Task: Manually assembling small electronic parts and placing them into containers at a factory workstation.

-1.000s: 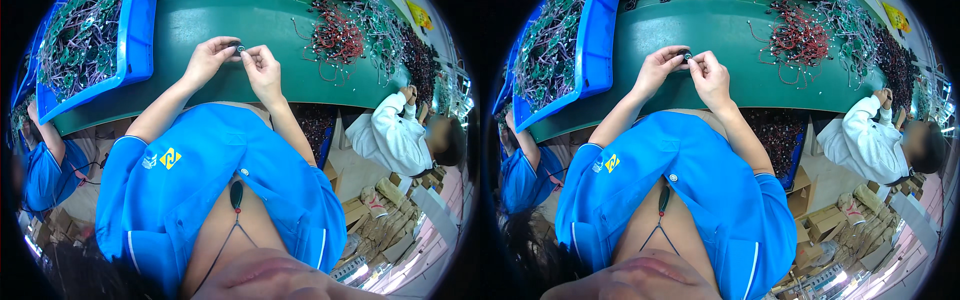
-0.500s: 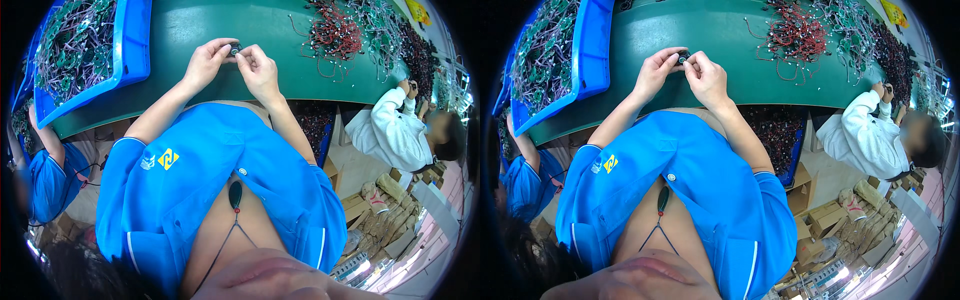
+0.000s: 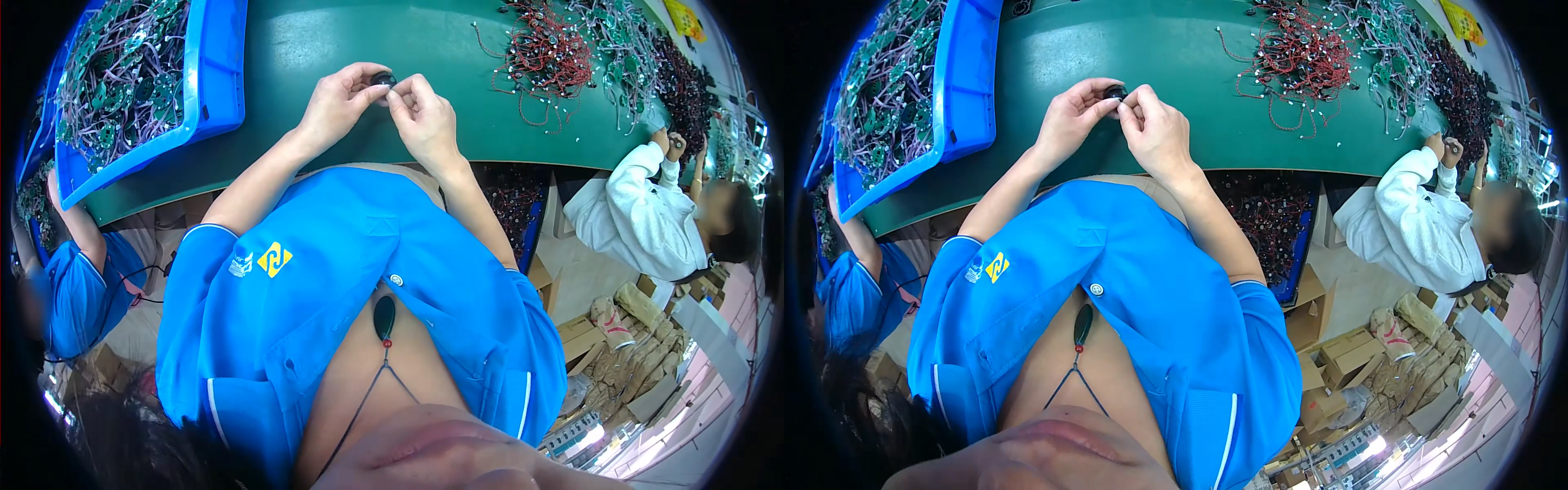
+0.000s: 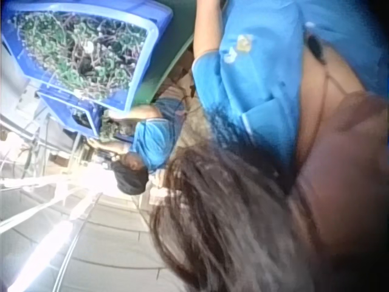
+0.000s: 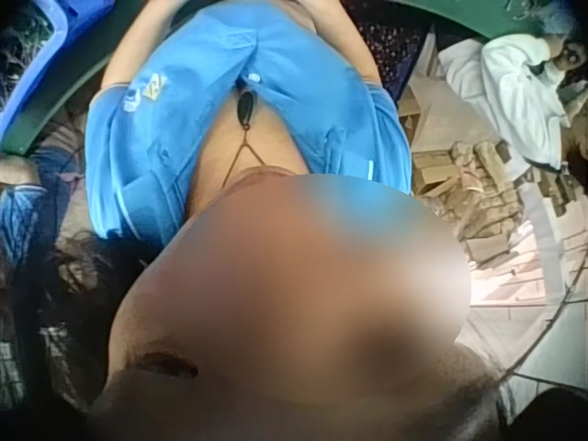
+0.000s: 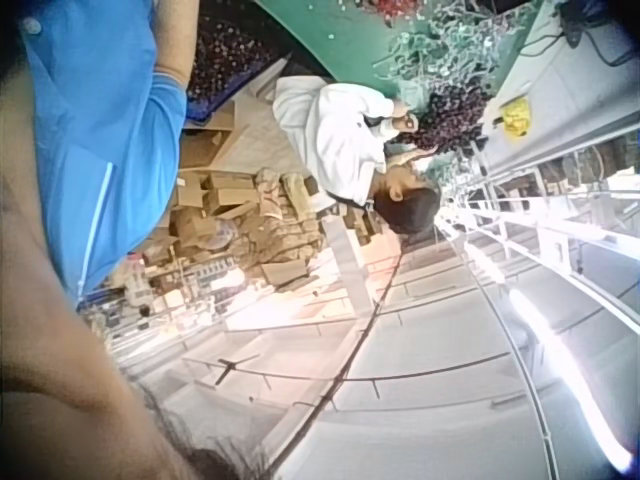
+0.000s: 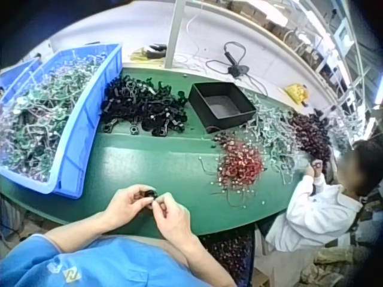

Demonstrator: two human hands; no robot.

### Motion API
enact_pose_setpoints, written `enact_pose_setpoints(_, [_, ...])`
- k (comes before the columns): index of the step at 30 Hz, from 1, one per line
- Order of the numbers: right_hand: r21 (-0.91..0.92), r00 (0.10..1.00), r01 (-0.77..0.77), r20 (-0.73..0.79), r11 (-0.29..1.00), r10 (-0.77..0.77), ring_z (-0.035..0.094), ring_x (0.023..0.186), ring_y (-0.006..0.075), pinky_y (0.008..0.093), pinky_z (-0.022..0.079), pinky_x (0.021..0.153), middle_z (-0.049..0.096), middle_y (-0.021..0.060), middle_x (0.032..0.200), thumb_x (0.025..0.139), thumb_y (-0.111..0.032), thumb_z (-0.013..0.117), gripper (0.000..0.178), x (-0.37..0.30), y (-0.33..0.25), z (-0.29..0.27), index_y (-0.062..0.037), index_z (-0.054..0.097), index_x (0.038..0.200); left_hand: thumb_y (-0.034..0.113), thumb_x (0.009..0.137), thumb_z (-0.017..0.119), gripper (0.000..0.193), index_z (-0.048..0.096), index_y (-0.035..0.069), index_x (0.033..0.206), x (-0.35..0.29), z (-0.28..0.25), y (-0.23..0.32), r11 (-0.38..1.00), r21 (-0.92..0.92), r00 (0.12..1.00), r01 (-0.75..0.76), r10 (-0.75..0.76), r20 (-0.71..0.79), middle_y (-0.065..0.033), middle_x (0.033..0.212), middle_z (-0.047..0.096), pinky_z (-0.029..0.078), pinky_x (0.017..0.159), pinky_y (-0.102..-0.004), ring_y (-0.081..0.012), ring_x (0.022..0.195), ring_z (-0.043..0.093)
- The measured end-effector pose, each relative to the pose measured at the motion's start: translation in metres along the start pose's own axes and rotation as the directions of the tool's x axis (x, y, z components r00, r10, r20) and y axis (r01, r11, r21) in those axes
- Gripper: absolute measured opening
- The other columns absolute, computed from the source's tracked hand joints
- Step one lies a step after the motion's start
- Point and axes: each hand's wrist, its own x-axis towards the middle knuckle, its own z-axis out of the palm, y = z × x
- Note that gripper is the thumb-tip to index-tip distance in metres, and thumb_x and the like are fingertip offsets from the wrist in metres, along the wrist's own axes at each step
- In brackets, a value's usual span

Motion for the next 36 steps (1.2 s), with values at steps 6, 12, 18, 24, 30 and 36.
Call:
enact_pose_setpoints(6, [0.009,0.999,-0.005,-0.049,1.0,0.005,0.044,0.049,0.0081,0.0235,0.033,0.046,0.053,-0.001,0.059,0.086,-0.008,0.062,0.011,0.0,0.003,0.005,-0.0056,0.052,0.084,0.002,0.09,0.057,0.022,0.058,0.0,0.112,-0.003,0.005,0.005,0.998,-0.008,0.997,-0.068,0.067,-0.043,-0.0071,0.09,0.064,0.051,0.067,-0.0203,-0.0108,0.073,0.06])
enact_pose_setpoints(12, [-0.029,0.999,-0.018,0.041,0.999,0.02,0.045,0.051,0.0085,0.0238,0.034,0.047,0.053,-0.0006,0.061,0.086,-0.008,0.062,0.012,0.0,0.004,0.004,-0.0054,0.051,0.085,0.0,0.09,0.056,0.019,0.058,0.0,0.109,-0.003,0.007,-0.002,0.994,0.064,0.992,-0.09,0.095,-0.085,-0.0067,0.086,0.062,0.049,0.061,-0.0202,-0.0104,0.068,0.058])
enact_pose_setpoints(18, [0.018,0.995,-0.059,0.075,0.998,0.058,0.045,0.051,0.0092,0.0247,0.035,0.047,0.053,-0.0005,0.06,0.086,-0.007,0.062,0.011,0.001,0.007,0.004,-0.0057,0.051,0.084,0.0,0.089,0.056,0.018,0.058,0.0,0.107,0.0,0.001,-0.004,0.993,0.051,0.994,-0.105,0.106,-0.007,-0.0067,0.086,0.062,0.048,0.059,-0.02,-0.0101,0.067,0.058])
enact_pose_setpoints(24, [-0.01,0.997,-0.046,0.067,0.999,0.046,0.044,0.05,0.0095,0.0252,0.035,0.047,0.053,-0.0005,0.06,0.086,-0.008,0.062,0.01,0.001,0.009,0.003,-0.0061,0.052,0.083,0.002,0.089,0.058,0.019,0.058,0.0,0.108,0.002,0.004,-0.005,0.988,0.14,0.998,-0.069,0.069,0.0,-0.007,0.086,0.062,0.049,0.06,-0.0209,-0.0108,0.068,0.058])
enact_pose_setpoints(30, [-0.101,0.995,-0.087,0.048,0.991,0.093,0.043,0.05,0.0098,0.0252,0.033,0.047,0.052,-0.001,0.06,0.087,-0.009,0.061,0.009,-0.004,0.02,-0.019,-0.0067,0.053,0.083,0.007,0.089,0.061,0.023,0.06,0.001,0.11,0.029,0.011,-0.01,0.998,0.066,0.977,-0.009,-0.005,0.212,-0.0068,0.087,0.062,0.049,0.061,-0.0221,-0.0115,0.068,0.058])
enact_pose_setpoints(36, [-0.303,0.966,-0.24,0.022,0.922,0.259,0.04,0.051,0.0105,0.0257,0.033,0.049,0.048,-0.0019,0.059,0.086,-0.01,0.061,0.009,-0.051,0.037,-0.108,-0.0066,0.052,0.084,0.021,0.085,0.066,0.03,0.062,0.002,0.107,0.119,-0.036,-0.028,0.672,0.732,0.851,-0.11,0.445,-0.28,-0.0111,0.094,0.066,0.05,0.066,-0.0305,-0.0212,0.07,0.061])
